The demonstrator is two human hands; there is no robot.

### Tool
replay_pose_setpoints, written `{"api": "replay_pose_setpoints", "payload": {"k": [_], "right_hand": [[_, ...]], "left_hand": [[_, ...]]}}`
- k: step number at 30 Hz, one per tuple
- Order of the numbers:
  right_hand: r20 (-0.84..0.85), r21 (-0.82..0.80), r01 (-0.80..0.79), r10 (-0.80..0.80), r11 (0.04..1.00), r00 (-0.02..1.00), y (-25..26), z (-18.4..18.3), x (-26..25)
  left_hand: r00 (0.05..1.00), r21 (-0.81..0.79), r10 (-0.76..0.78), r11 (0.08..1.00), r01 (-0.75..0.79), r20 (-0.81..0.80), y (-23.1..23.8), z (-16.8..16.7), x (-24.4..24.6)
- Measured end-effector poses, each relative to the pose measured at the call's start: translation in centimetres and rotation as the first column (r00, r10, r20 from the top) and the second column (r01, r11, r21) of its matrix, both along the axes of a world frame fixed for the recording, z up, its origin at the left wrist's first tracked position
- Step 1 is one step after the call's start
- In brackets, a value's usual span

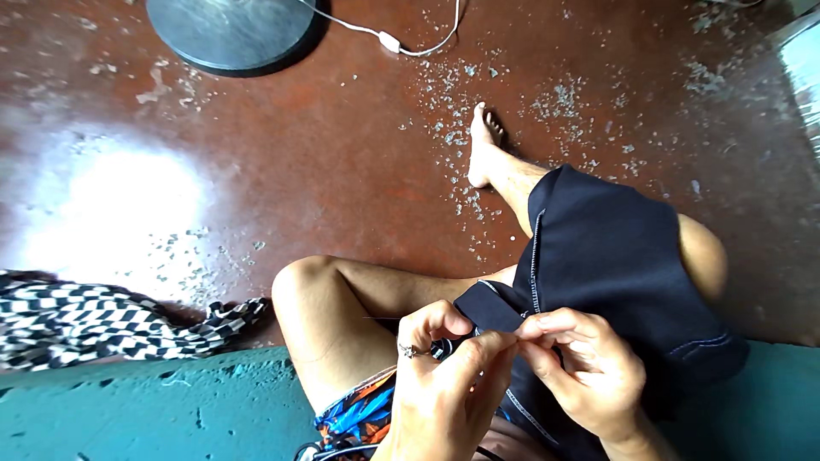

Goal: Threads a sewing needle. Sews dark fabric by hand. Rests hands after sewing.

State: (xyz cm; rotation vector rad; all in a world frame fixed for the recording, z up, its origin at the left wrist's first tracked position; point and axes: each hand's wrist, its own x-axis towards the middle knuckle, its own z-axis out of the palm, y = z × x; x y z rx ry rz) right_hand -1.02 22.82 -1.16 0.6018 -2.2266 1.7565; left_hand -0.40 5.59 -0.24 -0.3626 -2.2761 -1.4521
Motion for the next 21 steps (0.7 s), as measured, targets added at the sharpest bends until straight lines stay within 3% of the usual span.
{"api": "replay_pose_setpoints", "payload": {"k": [21], "right_hand": [[-0.008,0.021,0.004,-0.004,1.000,1.000,-0.01,-0.16,0.15]], "left_hand": [[1.000,0.013,-0.013,1.000,0.013,0.000,0.00,-0.03,-0.01]]}}
